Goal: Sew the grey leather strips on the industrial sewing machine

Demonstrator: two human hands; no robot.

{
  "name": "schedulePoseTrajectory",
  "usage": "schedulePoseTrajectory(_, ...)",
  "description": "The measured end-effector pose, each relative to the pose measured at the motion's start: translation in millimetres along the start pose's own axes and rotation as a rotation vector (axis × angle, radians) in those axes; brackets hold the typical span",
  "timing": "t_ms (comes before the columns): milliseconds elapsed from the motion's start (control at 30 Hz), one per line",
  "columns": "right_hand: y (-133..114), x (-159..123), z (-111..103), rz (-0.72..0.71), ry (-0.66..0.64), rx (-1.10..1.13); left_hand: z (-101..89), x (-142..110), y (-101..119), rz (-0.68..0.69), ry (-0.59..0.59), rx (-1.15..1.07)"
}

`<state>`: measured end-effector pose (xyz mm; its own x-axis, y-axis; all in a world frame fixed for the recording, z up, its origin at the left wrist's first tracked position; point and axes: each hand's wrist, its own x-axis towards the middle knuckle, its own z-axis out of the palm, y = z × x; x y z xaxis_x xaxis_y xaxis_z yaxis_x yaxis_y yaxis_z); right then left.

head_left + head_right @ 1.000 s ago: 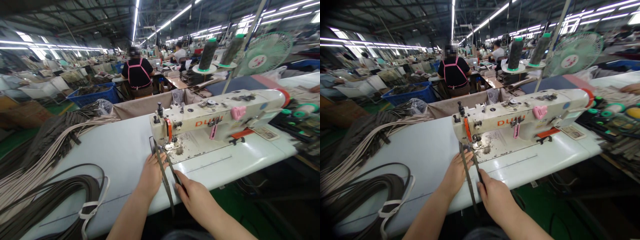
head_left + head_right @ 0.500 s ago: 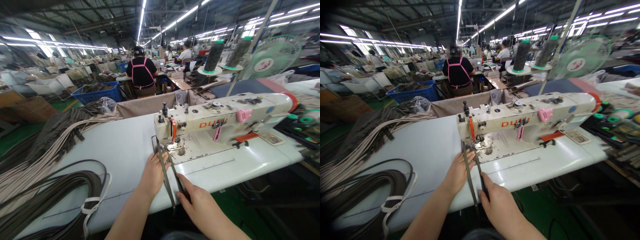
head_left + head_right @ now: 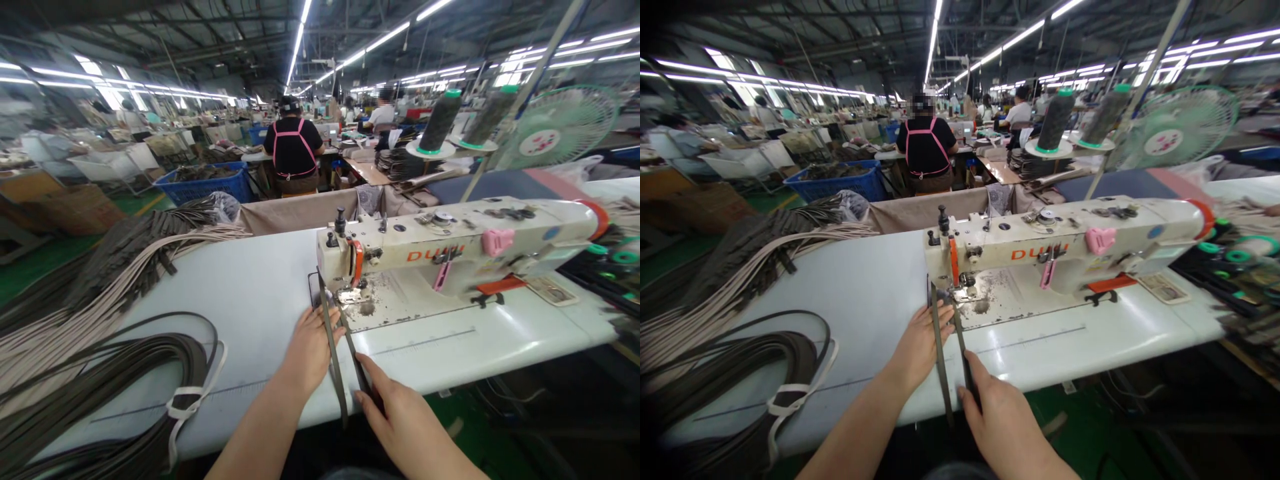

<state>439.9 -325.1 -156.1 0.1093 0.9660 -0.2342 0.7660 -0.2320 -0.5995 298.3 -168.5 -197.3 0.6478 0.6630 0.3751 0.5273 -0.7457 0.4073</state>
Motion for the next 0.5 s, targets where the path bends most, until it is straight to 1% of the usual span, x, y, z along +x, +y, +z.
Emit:
schedulePoseTrajectory(233, 4.1, 0.3, -0.1, 0.011, -0.012, -0.029, -3.4, 1.3, 2.9, -0.020, -0.026, -0.011)
schedulePoseTrajectory(367, 7.4, 1.0, 1.1, -0.005, -0.015, -0.016, -6.4, 1.8, 5.4, -0.038, -0.043, -0.020)
schedulePoseTrajectory(500, 12.1, 2.2, 4.8, -0.030, -0.002, -0.008, -8.2, 3.2, 6.3, -0.052, -0.033, -0.056)
